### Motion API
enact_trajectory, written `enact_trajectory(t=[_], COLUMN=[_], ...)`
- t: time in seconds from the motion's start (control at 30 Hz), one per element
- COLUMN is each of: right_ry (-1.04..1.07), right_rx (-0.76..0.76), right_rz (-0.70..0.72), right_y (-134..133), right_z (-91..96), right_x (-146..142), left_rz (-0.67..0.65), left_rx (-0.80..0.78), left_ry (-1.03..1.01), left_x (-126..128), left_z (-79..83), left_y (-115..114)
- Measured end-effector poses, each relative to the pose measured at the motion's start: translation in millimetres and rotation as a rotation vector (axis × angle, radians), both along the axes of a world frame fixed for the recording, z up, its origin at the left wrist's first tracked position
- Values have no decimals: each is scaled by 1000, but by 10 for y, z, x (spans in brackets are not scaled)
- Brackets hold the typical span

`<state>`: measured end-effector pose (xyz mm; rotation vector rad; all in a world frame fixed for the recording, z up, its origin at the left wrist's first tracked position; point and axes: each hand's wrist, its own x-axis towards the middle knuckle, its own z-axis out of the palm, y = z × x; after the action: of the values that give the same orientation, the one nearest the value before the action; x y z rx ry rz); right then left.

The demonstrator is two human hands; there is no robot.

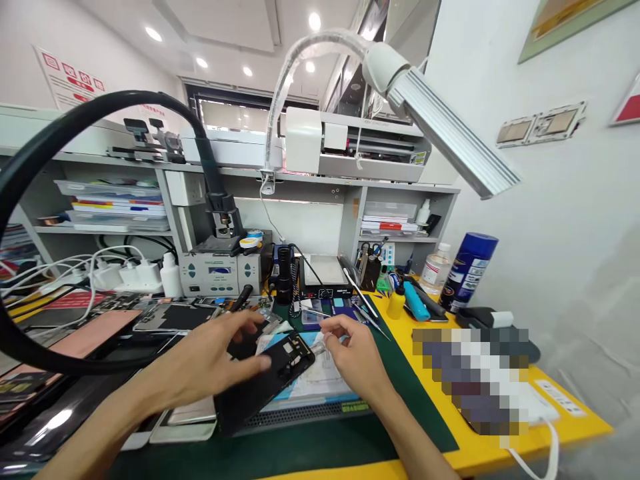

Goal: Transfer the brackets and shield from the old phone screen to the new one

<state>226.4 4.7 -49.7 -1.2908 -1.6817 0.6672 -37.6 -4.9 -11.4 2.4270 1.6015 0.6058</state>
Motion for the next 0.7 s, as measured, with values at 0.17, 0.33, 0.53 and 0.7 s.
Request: enact_trajectory(t=[0.17,0.33,0.53,0.7], right_ry=[58,133,313,424], right_rx=[7,-9,-111,-306], right_rz=[13,34,177,451], right_y=[10,8,-36,-141], right_z=[-3,2,72,165], right_x=[5,5,12,26], left_rz=[-33,-14,5,-44], left_rx=[-173,-135,-30,30], left_ry=[101,86,17,31], left_x=[56,106,19,-50], left_z=[-46,-91,-224,-185], left_y=[-326,-432,-684,-765])
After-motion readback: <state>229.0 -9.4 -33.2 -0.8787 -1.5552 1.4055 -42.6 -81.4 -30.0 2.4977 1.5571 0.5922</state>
